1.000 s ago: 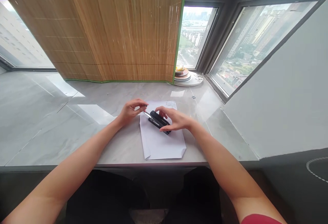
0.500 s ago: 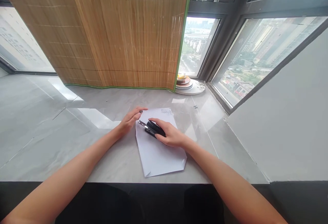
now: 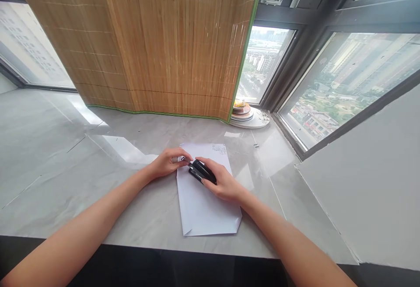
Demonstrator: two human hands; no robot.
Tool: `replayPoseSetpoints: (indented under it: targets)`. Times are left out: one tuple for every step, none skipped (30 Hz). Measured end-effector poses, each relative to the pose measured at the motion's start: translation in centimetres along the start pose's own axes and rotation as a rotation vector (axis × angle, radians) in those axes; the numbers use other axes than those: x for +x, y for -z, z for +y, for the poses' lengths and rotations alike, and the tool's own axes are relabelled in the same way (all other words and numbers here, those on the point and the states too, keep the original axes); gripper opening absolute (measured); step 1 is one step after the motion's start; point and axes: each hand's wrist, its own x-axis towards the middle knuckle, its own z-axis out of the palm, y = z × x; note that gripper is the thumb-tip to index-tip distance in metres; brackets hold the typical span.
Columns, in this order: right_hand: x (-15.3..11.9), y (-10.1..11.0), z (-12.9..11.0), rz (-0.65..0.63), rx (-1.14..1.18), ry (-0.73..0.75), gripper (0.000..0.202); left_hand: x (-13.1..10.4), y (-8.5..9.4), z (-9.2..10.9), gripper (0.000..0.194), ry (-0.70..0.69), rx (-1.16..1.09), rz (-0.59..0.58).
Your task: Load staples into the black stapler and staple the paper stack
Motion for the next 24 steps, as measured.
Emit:
replayPoseSetpoints:
  targets:
    - [0.02,0.03,-0.03,-0.001,-0.001,0.002,0.063,0.06,0.05,0.06,0.013,-0.002,-0.005,-0.015]
    - [0.04,0.05,-0.05,-0.003,-0.003,0.004,0.063,0.13,0.09,0.12,0.013,-0.007,-0.002,-0.032]
    - [0.07,0.07,-0.06,-0.005,-0.007,0.005,0.063,0.19,0.11,0.20,0.013,-0.013,0.006,-0.055]
    - [0.08,0.09,-0.06,-0.008,-0.010,0.006,0.063,0.23,0.13,0.27,0.013,-0.019,0.015,-0.080]
    - [0.09,0.10,-0.05,-0.010,-0.012,0.006,0.063,0.25,0.13,0.35,0.012,-0.021,0.021,-0.105]
    - [0.10,0.10,-0.03,-0.011,-0.014,0.007,0.063,0.26,0.13,0.42,0.012,-0.017,0.023,-0.126]
    - [0.10,0.11,0.00,-0.011,-0.015,0.008,0.063,0.25,0.13,0.48,0.012,-0.007,0.025,-0.136]
    - [0.10,0.12,0.03,-0.011,-0.016,0.009,0.063,0.24,0.12,0.52,0.012,0.008,0.026,-0.134]
    - [0.09,0.12,0.06,-0.011,-0.017,0.010,0.063,0.22,0.12,0.54,0.012,0.026,0.024,-0.124]
    - [0.09,0.13,0.08,-0.011,-0.017,0.011,0.063,0.19,0.12,0.54,0.012,0.043,0.022,-0.114]
    - [0.09,0.15,0.08,-0.010,-0.017,0.012,0.063,0.17,0.12,0.53,0.013,0.055,0.019,-0.110]
    - [0.09,0.16,0.08,-0.010,-0.017,0.013,0.063,0.16,0.13,0.52,0.013,0.062,0.017,-0.111]
    - [0.09,0.18,0.07,-0.009,-0.016,0.014,0.063,0.14,0.15,0.50,0.013,0.064,0.016,-0.115]
    - [0.10,0.20,0.05,-0.007,-0.016,0.017,0.063,0.13,0.17,0.49,0.013,0.065,0.016,-0.118]
    - [0.11,0.22,0.03,-0.006,-0.017,0.021,0.063,0.12,0.19,0.48,0.012,0.063,0.015,-0.120]
    - [0.12,0.24,0.01,-0.006,-0.018,0.024,0.063,0.11,0.21,0.48,0.012,0.059,0.014,-0.121]
    - [0.14,0.25,-0.01,-0.007,-0.019,0.028,0.063,0.10,0.22,0.48,0.011,0.053,0.014,-0.123]
    - [0.16,0.27,-0.03,-0.008,-0.020,0.032,0.063,0.10,0.23,0.48,0.011,0.045,0.016,-0.127]
    - [0.18,0.29,-0.05,-0.009,-0.020,0.035,0.063,0.09,0.24,0.48,0.011,0.037,0.020,-0.132]
    - [0.19,0.29,-0.07,-0.010,-0.019,0.039,0.062,0.08,0.24,0.48,0.011,0.031,0.023,-0.137]
    - [0.21,0.30,-0.09,-0.010,-0.018,0.041,0.062,0.08,0.23,0.47,0.011,0.029,0.027,-0.138]
    - [0.22,0.30,-0.10,-0.011,-0.017,0.043,0.062,0.08,0.23,0.46,0.010,0.028,0.030,-0.136]
    - [0.22,0.30,-0.12,-0.011,-0.015,0.043,0.062,0.08,0.22,0.44,0.010,0.028,0.031,-0.133]
    - [0.21,0.29,-0.12,-0.012,-0.013,0.041,0.061,0.09,0.22,0.42,0.010,0.025,0.032,-0.132]
